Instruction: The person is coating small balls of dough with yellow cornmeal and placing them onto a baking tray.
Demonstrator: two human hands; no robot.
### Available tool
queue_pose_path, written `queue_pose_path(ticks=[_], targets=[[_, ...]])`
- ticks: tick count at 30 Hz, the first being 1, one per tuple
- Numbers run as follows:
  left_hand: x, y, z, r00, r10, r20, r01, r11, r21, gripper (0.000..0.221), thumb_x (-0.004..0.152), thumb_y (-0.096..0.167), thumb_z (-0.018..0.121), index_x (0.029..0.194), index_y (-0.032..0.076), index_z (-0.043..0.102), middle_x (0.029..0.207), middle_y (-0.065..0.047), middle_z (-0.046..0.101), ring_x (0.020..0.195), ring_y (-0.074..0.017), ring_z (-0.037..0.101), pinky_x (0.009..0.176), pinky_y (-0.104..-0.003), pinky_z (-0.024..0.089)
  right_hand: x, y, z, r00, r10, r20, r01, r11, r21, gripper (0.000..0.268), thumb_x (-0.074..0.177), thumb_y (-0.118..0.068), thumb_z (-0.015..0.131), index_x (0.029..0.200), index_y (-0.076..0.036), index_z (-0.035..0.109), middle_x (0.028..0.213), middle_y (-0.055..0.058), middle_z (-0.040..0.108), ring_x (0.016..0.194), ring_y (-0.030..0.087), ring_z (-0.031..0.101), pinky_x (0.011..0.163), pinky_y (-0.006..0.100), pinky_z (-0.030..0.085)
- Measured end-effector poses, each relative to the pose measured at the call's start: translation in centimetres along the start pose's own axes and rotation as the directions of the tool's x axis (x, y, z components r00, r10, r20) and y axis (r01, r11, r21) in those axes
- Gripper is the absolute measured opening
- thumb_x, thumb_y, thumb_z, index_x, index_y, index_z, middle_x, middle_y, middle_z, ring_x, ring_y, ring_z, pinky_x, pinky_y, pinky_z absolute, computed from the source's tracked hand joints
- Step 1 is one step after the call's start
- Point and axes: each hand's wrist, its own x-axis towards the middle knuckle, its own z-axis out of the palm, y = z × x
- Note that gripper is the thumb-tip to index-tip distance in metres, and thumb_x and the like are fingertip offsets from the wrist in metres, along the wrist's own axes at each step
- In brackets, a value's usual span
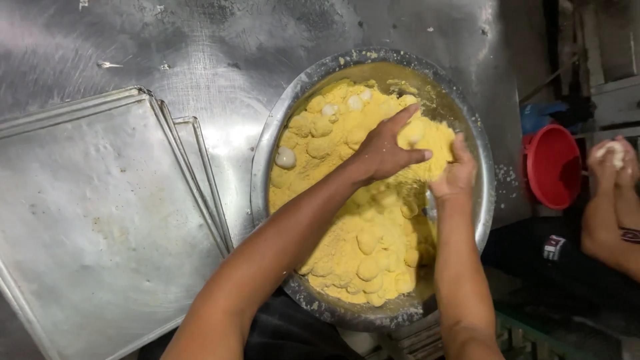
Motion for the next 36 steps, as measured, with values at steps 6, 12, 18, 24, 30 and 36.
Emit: queue_pose_path(ticks=[6, 12, 18, 24, 30, 36], targets=[[-3.3, -4.0, -3.7, 0.997, 0.050, -0.054, -0.037, 0.976, 0.215, 0.066, 0.087, 0.032, 0.076, 0.143, 0.007, 0.051, 0.142, -0.021, 0.057, 0.125, -0.0347, 0.060, 0.103, -0.043, 0.049, 9.0, 7.5, -20.0, 0.988, -0.015, -0.157, -0.023, 0.972, -0.236, 0.032, 0.108, -0.025, 0.061, 0.121, 0.004, 0.055, 0.099, 0.013, 0.064, 0.083, 0.025, 0.062, 0.071, 0.041, 0.047], [-6.8, -9.7, -6.5, 0.975, -0.116, -0.190, 0.168, 0.943, 0.287, 0.063, 0.087, 0.030, 0.076, 0.136, -0.001, 0.053, 0.128, -0.026, 0.065, 0.121, -0.0372, 0.063, 0.100, -0.042, 0.050, 9.4, 12.2, -21.2, 0.967, 0.161, -0.197, -0.152, 0.987, 0.057, 0.049, 0.097, -0.037, 0.068, 0.128, 0.000, 0.056, 0.108, 0.014, 0.064, 0.105, 0.034, 0.064, 0.102, 0.048, 0.052], [-6.7, -7.1, -6.7, 0.937, -0.296, -0.186, 0.328, 0.928, 0.178, 0.072, 0.085, 0.030, 0.075, 0.147, 0.008, 0.045, 0.124, -0.024, 0.067, 0.116, -0.0337, 0.067, 0.097, -0.040, 0.053, 8.5, 10.4, -12.0, 0.984, 0.158, 0.080, -0.176, 0.920, 0.350, 0.069, 0.092, -0.046, 0.072, 0.141, -0.001, 0.053, 0.144, 0.018, 0.059, 0.139, 0.040, 0.051, 0.123, 0.058, 0.032], [-4.1, -7.2, -4.6, 0.940, -0.332, -0.083, 0.330, 0.943, -0.033, 0.096, 0.082, 0.022, 0.077, 0.162, 0.024, 0.024, 0.147, -0.017, 0.053, 0.127, -0.0306, 0.059, 0.101, -0.037, 0.051, 10.0, 12.0, -7.5, 0.958, 0.151, 0.242, -0.205, 0.954, 0.216, 0.073, 0.090, -0.049, 0.067, 0.148, -0.009, 0.049, 0.151, 0.013, 0.054, 0.142, 0.038, 0.047, 0.120, 0.059, 0.032], [0.8, -6.5, -1.0, 0.952, -0.282, -0.122, 0.245, 0.936, -0.253, 0.109, 0.077, 0.015, 0.082, 0.162, 0.023, 0.014, 0.156, -0.018, 0.045, 0.137, -0.0323, 0.051, 0.106, -0.039, 0.049, 9.0, 9.6, -5.3, 0.947, 0.079, 0.310, -0.187, 0.923, 0.336, 0.083, 0.096, -0.053, 0.069, 0.156, -0.004, 0.041, 0.157, 0.015, 0.049, 0.145, 0.038, 0.046, 0.120, 0.057, 0.035], [-2.2, -2.4, -4.8, 0.995, -0.059, 0.080, 0.051, 0.993, 0.106, 0.088, 0.086, 0.030, 0.076, 0.157, 0.016, 0.026, 0.144, -0.023, 0.054, 0.127, -0.0357, 0.061, 0.105, -0.043, 0.050, -1.7, 4.4, -4.3, 0.975, 0.156, 0.157, -0.146, 0.986, -0.076, 0.065, 0.092, -0.046, 0.063, 0.138, -0.003, 0.051, 0.133, 0.020, 0.060, 0.114, 0.033, 0.064, 0.092, 0.050, 0.054]])
